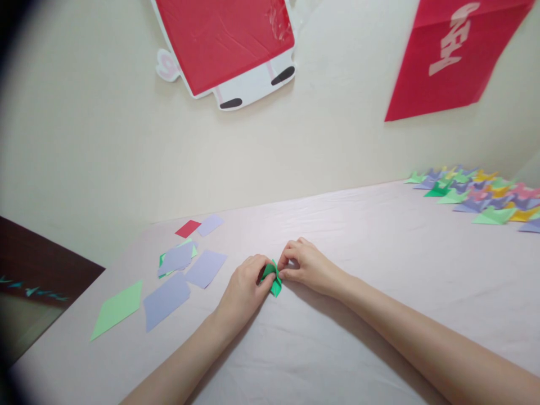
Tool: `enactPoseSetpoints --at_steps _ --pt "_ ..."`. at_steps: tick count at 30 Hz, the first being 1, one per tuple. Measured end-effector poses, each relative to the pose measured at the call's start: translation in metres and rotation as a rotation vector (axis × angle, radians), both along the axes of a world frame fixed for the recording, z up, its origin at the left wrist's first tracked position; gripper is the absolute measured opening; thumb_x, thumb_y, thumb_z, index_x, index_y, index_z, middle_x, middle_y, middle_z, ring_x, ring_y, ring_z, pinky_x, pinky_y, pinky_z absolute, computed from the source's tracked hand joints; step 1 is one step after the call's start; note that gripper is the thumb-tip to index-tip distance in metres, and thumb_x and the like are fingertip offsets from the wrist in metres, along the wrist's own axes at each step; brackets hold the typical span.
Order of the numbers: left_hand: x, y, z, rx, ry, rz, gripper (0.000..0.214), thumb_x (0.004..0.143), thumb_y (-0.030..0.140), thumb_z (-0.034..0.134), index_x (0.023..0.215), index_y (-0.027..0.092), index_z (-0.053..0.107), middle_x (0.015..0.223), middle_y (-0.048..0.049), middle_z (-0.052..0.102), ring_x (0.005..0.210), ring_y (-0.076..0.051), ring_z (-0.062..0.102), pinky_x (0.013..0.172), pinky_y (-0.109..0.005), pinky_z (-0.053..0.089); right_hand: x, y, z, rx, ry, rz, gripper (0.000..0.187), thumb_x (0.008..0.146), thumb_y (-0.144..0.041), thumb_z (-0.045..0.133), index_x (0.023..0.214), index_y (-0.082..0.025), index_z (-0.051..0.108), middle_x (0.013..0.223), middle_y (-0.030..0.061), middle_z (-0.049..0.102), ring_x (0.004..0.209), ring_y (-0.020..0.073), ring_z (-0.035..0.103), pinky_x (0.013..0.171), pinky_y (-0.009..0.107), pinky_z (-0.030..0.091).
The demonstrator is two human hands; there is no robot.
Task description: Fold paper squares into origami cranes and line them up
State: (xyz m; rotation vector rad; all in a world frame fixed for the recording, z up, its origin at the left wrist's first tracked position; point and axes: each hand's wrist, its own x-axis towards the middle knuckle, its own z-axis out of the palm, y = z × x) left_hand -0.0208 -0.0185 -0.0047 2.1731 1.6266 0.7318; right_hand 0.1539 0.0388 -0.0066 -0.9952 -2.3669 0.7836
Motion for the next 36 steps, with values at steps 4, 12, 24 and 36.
enactPoseSetpoints --at_steps 4,12,24,36 --pt "-0.002 0.003 0.004 -0.055 -0.057 0.015 0.016 0.086 0.011 0.052 0.073 0.019 0.054 0.074 0.0006 0.058 0.072 -0.016 0.054 0.066 -0.026 0.037 -0.006 0.000 0.002 0.003 -0.047 -0.034 0.008 0.076 -0.013 0.072 0.074 -0.018 0.067 0.081 0.0025 0.063 0.085 0.0201 0.051 0.077 0.031 0.038" --pt "-0.008 0.006 0.010 -0.134 -0.174 0.021 0.015 0.092 0.020 0.043 0.083 0.021 0.055 0.077 0.0004 0.064 0.072 -0.016 0.059 0.067 -0.026 0.041 -0.012 0.002 0.002 0.015 -0.077 -0.035 0.008 0.075 -0.011 0.068 0.072 -0.019 0.066 0.079 0.0027 0.062 0.084 0.0203 0.051 0.077 0.032 0.039" --pt "-0.007 0.008 0.013 -0.182 -0.195 0.017 0.011 0.083 0.025 0.055 0.075 0.019 0.060 0.070 0.0006 0.063 0.065 -0.015 0.054 0.061 -0.024 0.036 -0.014 0.002 0.001 0.023 -0.082 -0.071 0.009 0.074 -0.010 0.070 0.071 -0.018 0.067 0.078 0.0024 0.063 0.083 0.0200 0.052 0.075 0.030 0.039" --pt "-0.002 0.007 0.007 -0.093 -0.328 0.078 0.017 0.092 0.032 0.047 0.093 0.020 0.059 0.093 -0.0040 0.065 0.086 -0.018 0.060 0.076 -0.028 0.044 -0.012 0.002 0.001 -0.002 0.126 -0.104 0.015 0.082 -0.017 0.064 0.068 -0.019 0.058 0.068 -0.0008 0.058 0.074 0.0170 0.051 0.068 0.028 0.039"
